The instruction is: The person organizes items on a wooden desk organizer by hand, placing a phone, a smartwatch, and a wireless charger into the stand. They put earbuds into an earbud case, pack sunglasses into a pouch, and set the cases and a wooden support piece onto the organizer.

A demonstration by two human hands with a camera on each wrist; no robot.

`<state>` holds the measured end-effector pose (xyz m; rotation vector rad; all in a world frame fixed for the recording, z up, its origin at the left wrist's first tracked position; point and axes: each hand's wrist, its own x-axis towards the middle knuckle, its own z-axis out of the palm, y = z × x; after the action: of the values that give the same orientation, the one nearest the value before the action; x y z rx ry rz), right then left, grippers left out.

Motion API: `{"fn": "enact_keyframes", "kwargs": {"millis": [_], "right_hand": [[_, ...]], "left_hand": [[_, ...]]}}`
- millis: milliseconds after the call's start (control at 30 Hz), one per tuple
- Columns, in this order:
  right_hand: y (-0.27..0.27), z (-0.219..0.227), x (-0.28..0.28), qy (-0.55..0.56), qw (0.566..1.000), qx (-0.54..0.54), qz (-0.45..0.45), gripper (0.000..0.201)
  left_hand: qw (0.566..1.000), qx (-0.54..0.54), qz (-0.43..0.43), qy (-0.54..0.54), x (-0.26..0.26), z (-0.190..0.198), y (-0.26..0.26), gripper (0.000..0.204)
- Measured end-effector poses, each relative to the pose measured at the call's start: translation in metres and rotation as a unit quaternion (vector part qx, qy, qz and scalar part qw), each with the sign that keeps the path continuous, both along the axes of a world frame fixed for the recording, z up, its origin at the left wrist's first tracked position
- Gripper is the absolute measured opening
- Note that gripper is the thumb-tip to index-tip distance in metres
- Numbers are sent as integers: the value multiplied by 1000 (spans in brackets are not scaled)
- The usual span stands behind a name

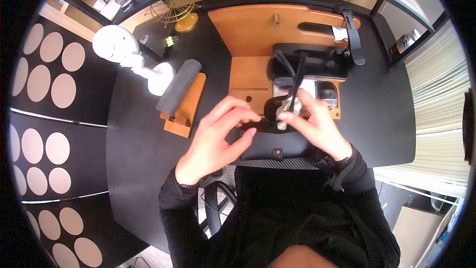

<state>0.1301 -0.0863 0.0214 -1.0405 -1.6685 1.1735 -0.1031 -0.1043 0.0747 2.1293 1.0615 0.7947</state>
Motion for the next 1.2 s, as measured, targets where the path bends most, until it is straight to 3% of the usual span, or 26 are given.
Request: {"fn": "enact_keyframes", "kwargs": {"millis": [33, 100, 167, 233, 300, 433, 500, 533, 567, 667, 700, 767, 833, 967, 1033, 1067, 1200], "right_hand": [[3, -7, 6, 16, 1000, 5, -8, 29], [5, -10, 19, 47, 999, -13, -14, 28], [2, 2, 26, 108, 993, -40, -29, 34], [3, 7, 37, 89, 992, -81, -43, 41], [6, 2, 48, 58, 996, -51, -54, 42], [4, 4, 62, 108, 992, -55, -30, 42], [0, 5, 66, 72, 997, -11, 20, 44], [-6, 9, 63, 103, 993, -45, 38, 39], [-10, 20, 63, 36, 995, -77, 54, 28], [-13, 17, 56, -113, 973, 44, 197, 24], [-15, 14, 47, -78, 966, -1, 246, 29], [-14, 15, 33, -161, 947, 83, 266, 31], [-15, 6, 27, -162, 950, 103, 246, 32], [-11, 4, 30, -161, 972, 109, 130, 34], [-7, 5, 29, -120, 973, 190, 55, 35], [-4, -1, 32, -168, 952, 253, 38, 36], [-2, 2, 39, -194, 948, 241, 74, 48]], "left_hand": [[999, -21, -9, 32, -5, 6, 0, 29], [988, -23, -107, 112, -15, -2, 3, 26], [975, -18, -158, 157, -9, -8, -4, 33], [968, 21, -154, 199, -2, -13, -7, 43], [964, 31, -149, 218, -1, -17, -8, 48], [965, 37, -96, 241, 8, -25, -6, 62], [963, 29, -93, 249, 9, -35, -3, 64], [962, 20, -90, 258, 9, -39, -1, 67], [962, 19, -91, 258, 9, -42, 0, 67], [964, 26, -81, 252, 9, -47, 1, 68], [962, 36, -77, 260, 9, -47, 1, 65], [959, 47, -72, 270, 8, -48, 0, 61], [967, 94, -70, 225, 6, -51, 2, 50], [971, 88, -94, 200, 2, -38, 4, 38], [980, 12, -123, 157, 2, -31, 6, 33], [980, 11, -123, 156, 3, -28, 6, 33], [986, 76, -105, 106, 3, -23, 6, 28]]}}
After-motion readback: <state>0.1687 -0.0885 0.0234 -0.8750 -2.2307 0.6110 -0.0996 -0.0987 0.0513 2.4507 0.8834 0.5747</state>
